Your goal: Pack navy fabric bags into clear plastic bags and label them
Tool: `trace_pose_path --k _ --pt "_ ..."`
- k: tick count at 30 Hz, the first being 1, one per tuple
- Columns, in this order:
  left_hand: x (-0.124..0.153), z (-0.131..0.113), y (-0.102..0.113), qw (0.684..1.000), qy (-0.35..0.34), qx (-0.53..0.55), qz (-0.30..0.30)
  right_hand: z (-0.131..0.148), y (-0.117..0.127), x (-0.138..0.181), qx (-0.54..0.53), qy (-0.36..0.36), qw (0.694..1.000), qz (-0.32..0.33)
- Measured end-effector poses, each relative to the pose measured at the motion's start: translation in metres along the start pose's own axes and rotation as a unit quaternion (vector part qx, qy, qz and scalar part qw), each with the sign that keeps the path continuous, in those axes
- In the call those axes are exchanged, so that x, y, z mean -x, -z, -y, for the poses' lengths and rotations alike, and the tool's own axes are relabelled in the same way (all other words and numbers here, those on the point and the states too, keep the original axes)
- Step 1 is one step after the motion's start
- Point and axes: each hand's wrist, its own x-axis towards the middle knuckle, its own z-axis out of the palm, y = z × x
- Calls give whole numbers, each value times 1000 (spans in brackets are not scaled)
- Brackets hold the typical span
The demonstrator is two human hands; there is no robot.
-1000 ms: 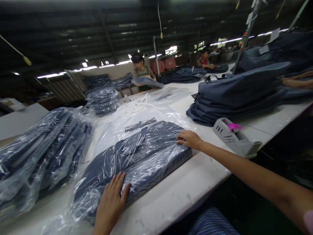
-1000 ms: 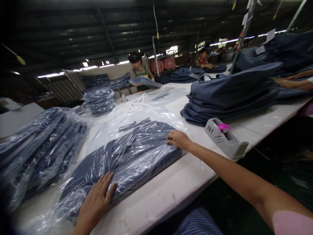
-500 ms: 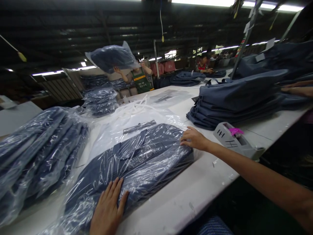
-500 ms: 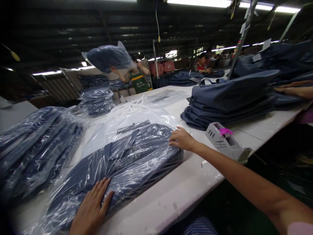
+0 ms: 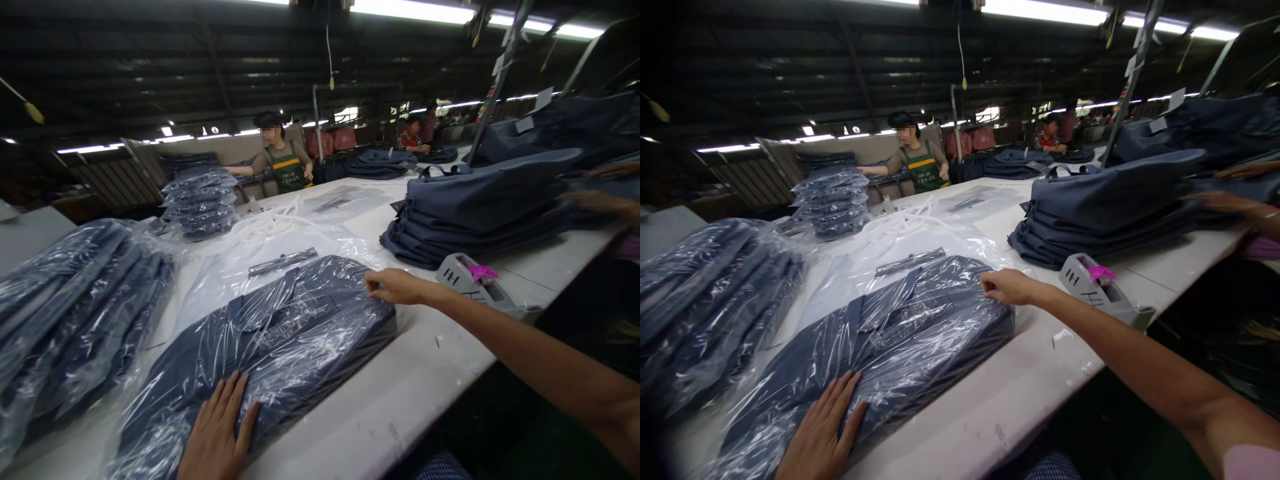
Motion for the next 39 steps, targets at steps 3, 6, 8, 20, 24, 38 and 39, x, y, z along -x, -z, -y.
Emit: trace_pose_path --k 3,6,8,20,24,38,39 --pt "0 -1 1 1000 9 1 10 -2 13 -4 -71 11 997 39" --pt "0 -1 1 1000 4 -3 14 -14 20 -12 -143 22 985 88" --pt "1 1 -1 1000 -2 -4 11 -25 20 -19 -148 14 983 108" --pt "-3 0 3 1000 9 4 21 -41 -16 -37 -17 -40 999 -6" --pt "-3 1 -1 1000 2 -6 12 -27 -14 -28 28 -38 994 -103" --pt "-4 17 -11 986 -136 -85 -44 54 -140 46 179 201 960 -78" --pt "-6 15 -10 990 -118 -75 -36 55 -142 41 189 201 958 -82"
